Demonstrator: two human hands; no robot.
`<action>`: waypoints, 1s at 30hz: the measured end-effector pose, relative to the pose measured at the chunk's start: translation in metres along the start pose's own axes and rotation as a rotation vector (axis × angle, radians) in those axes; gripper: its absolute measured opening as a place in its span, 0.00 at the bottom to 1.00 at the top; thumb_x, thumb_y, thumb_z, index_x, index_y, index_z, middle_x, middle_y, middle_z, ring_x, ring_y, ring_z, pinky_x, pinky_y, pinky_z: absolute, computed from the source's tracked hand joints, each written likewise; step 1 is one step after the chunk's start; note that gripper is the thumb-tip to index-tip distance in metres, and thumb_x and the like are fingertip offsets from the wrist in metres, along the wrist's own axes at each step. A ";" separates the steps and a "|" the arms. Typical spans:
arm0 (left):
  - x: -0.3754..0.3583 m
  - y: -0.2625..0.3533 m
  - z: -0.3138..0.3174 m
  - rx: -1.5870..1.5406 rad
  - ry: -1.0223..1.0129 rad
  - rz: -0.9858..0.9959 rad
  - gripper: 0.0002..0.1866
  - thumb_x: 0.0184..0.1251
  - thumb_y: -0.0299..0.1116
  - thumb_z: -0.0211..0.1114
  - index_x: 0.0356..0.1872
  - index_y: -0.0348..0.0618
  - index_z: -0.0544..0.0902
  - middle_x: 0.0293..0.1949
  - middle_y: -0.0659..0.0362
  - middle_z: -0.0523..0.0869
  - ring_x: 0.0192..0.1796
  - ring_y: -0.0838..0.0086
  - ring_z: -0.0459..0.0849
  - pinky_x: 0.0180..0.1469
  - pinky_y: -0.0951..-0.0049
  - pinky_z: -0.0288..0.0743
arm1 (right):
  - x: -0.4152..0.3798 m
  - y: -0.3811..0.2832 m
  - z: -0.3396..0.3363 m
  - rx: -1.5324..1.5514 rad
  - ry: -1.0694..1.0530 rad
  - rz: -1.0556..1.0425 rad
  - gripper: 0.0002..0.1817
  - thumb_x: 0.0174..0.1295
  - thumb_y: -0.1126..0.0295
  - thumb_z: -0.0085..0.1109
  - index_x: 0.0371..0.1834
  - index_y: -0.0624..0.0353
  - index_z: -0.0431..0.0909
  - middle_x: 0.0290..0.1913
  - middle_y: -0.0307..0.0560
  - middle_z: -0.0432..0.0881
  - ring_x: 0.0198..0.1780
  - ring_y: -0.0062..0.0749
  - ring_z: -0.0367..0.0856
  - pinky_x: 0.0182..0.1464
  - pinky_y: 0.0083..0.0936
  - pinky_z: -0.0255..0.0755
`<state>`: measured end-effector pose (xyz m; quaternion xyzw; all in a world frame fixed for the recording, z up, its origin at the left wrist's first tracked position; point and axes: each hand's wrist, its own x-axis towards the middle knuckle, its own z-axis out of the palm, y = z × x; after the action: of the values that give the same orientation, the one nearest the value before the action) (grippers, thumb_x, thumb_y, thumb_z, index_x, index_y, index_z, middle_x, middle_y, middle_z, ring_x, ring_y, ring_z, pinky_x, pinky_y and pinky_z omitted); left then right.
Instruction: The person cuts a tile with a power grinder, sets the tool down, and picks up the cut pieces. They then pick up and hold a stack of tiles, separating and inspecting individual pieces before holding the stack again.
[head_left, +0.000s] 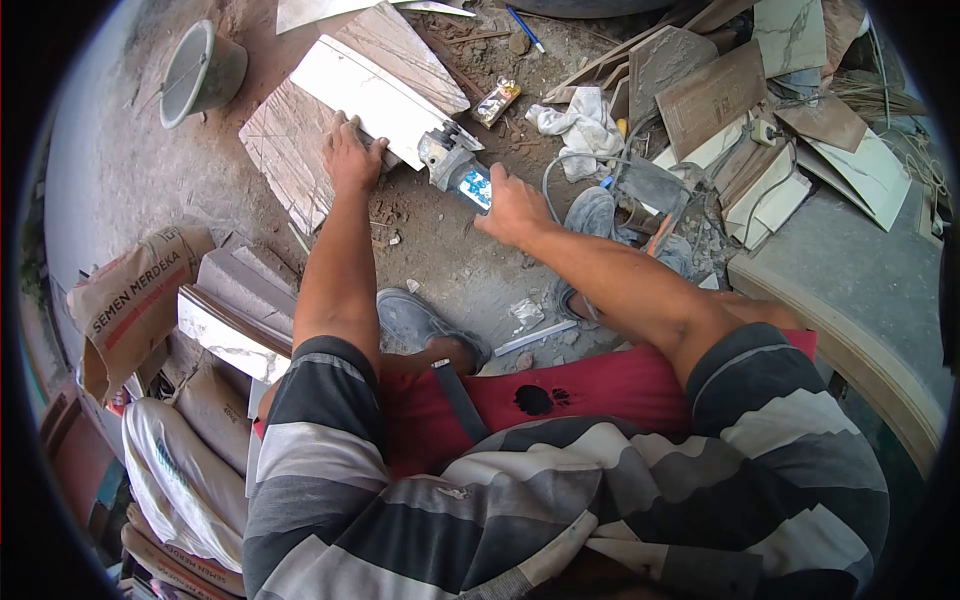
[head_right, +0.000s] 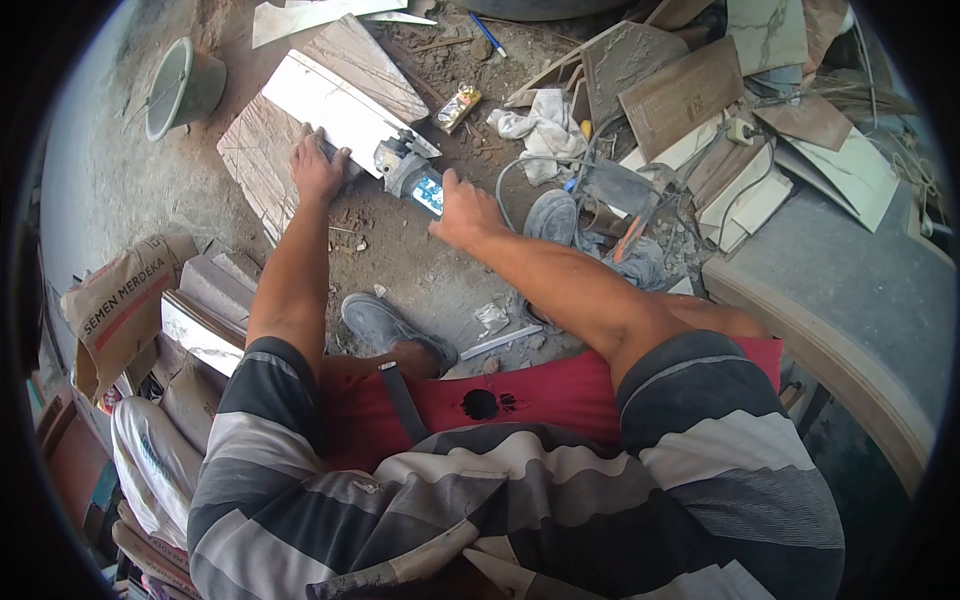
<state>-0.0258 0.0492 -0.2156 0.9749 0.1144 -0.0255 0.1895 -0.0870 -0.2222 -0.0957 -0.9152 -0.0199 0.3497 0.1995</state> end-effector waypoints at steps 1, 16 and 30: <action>0.000 0.001 -0.001 0.016 -0.008 -0.015 0.37 0.62 0.48 0.72 0.71 0.50 0.70 0.80 0.57 0.59 0.78 0.49 0.58 0.78 0.51 0.53 | 0.000 0.001 0.000 0.002 0.007 0.000 0.36 0.52 0.60 0.75 0.56 0.65 0.65 0.50 0.68 0.83 0.54 0.62 0.83 0.57 0.48 0.78; -0.003 0.013 -0.012 0.021 -0.076 -0.112 0.36 0.63 0.50 0.71 0.71 0.53 0.70 0.81 0.61 0.57 0.80 0.52 0.54 0.78 0.46 0.50 | -0.009 0.006 -0.004 -0.014 -0.024 0.022 0.35 0.53 0.59 0.74 0.56 0.66 0.65 0.49 0.68 0.83 0.53 0.63 0.84 0.57 0.48 0.78; -0.006 0.015 -0.012 -0.024 -0.086 -0.149 0.36 0.63 0.48 0.72 0.72 0.55 0.69 0.81 0.63 0.56 0.80 0.52 0.54 0.77 0.42 0.49 | -0.042 0.018 -0.009 -0.032 -0.063 0.142 0.37 0.51 0.58 0.74 0.58 0.64 0.65 0.51 0.67 0.83 0.55 0.62 0.83 0.58 0.48 0.77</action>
<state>-0.0281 0.0391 -0.1985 0.9593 0.1786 -0.0799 0.2036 -0.1143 -0.2495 -0.0699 -0.9059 0.0330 0.3911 0.1588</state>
